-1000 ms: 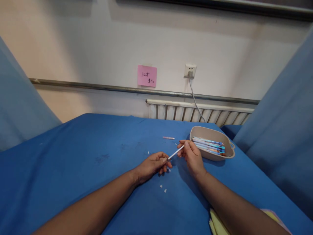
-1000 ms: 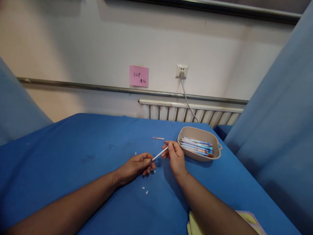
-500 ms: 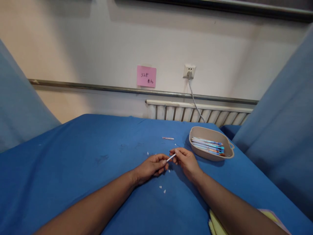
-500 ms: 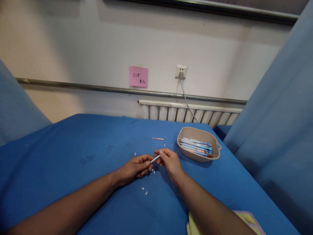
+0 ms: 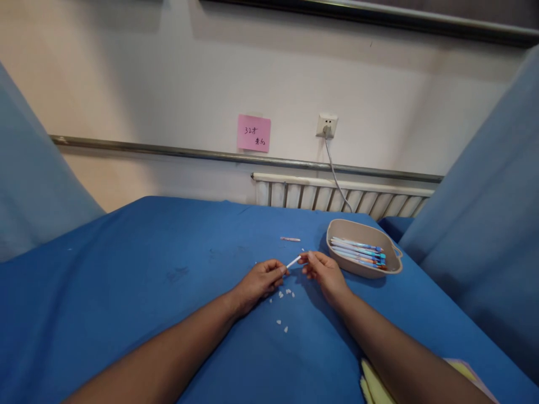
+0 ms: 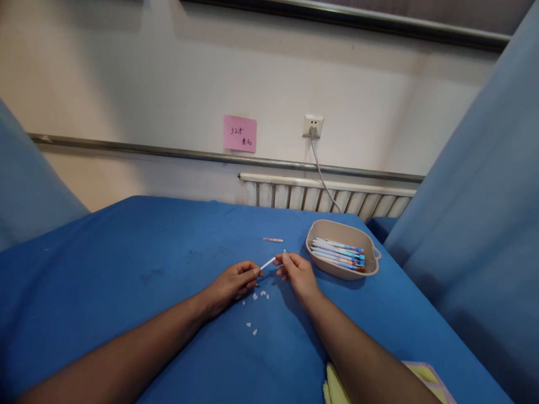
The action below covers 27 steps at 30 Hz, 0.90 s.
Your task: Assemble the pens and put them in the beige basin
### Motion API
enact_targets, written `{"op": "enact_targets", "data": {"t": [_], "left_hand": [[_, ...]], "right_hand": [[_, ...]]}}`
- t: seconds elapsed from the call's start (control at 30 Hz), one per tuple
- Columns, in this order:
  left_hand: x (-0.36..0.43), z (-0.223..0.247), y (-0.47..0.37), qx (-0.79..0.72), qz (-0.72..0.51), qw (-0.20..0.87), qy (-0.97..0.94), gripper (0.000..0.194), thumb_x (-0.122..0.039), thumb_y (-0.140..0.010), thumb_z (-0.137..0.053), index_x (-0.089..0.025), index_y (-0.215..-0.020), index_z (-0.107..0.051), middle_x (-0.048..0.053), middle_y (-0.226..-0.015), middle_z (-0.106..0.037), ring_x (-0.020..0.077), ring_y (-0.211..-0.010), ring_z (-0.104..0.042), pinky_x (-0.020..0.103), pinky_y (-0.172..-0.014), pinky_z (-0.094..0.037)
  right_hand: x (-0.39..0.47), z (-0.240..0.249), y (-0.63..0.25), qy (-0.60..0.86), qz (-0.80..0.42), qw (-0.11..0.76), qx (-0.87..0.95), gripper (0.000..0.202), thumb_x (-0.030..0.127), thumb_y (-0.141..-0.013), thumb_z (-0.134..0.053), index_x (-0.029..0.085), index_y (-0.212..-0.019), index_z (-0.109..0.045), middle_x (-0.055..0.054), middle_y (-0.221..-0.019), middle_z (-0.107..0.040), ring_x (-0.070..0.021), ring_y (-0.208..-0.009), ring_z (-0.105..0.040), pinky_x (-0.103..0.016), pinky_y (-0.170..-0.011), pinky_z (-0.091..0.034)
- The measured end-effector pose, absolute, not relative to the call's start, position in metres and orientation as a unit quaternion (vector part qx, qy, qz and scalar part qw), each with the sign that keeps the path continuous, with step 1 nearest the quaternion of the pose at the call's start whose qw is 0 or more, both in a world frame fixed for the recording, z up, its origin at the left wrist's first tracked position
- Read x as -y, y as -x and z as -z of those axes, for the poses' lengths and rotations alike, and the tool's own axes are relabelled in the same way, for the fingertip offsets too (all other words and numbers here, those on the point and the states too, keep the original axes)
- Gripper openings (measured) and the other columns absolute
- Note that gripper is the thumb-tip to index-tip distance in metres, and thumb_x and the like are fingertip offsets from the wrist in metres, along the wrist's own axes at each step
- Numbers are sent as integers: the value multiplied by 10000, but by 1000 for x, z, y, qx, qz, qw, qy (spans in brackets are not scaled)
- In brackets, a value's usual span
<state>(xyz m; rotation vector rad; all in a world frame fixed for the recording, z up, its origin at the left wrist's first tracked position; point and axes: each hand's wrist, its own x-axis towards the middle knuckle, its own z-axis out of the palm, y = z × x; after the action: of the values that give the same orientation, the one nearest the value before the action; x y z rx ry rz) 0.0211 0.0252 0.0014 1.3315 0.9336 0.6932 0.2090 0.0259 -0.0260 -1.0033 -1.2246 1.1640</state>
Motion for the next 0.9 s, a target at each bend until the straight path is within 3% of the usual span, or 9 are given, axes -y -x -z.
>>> {"op": "enact_targets", "data": {"t": [0.07,0.13,0.27,0.37,0.63,0.77,0.9], "left_hand": [[-28,-3,-18,-421,-321,639,-558,330,-473,-773,-571,-156,-854,-533,-80,-552,-405,29,-366,-245,171,-351,-137],[-31,-4,-16,-425,-341,642,-539,327,-467,-770,-574,-156,-861,-526,-78,-573,-407,21,-360,-229,167,-341,-120],[-34,-4,-12,-427,-393,635,-510,315,-450,-769,-576,-155,-861,-514,-81,-567,-396,12,-350,-204,160,-333,-96],[-36,-4,-10,-435,-427,623,-490,307,-436,-772,-569,-154,-875,-510,-80,-567,-400,10,-349,-206,154,-333,-91],[-39,1,-5,-444,-435,602,-501,326,-457,-760,-567,-149,-857,-522,-78,-558,-408,12,-344,-223,151,-335,-100],[-37,1,-9,-438,-430,582,-534,321,-452,-752,-562,-143,-837,-537,-78,-543,-410,21,-344,-251,156,-344,-139],[-34,2,-15,-435,-405,553,-584,320,-443,-733,-564,-129,-796,-563,-67,-525,-426,40,-384,-302,160,-379,-208]], "right_hand": [[-36,28,-211,502,-384,513,581,369,441,-820,-487,143,-960,-654,-89,-859,-680,-175,-676,-605,-260,-555,-445],[-51,29,-210,581,-247,414,655,330,336,-867,-404,157,-1020,-635,-81,-943,-681,-182,-783,-624,-282,-669,-474],[-89,25,-200,614,-172,345,689,279,202,-799,-526,164,-1054,-634,-99,-1080,-642,-225,-1008,-560,-327,-892,-390],[-113,24,-188,630,-144,308,698,345,146,-787,-540,176,-1126,-594,-107,-1165,-596,-236,-1094,-501,-339,-940,-337],[-116,33,-167,647,-143,297,688,167,223,-856,-480,167,-911,-627,-131,-1036,-611,-245,-1058,-495,-366,-893,-339],[-88,27,-182,629,-188,362,662,213,287,-884,-418,178,-962,-583,-78,-890,-641,-181,-803,-584,-290,-711,-423],[-41,22,-209,597,-268,453,605,293,411,-862,-396,169,-974,-518,-5,-655,-595,-133,-519,-534,-241,-495,-397]]}}
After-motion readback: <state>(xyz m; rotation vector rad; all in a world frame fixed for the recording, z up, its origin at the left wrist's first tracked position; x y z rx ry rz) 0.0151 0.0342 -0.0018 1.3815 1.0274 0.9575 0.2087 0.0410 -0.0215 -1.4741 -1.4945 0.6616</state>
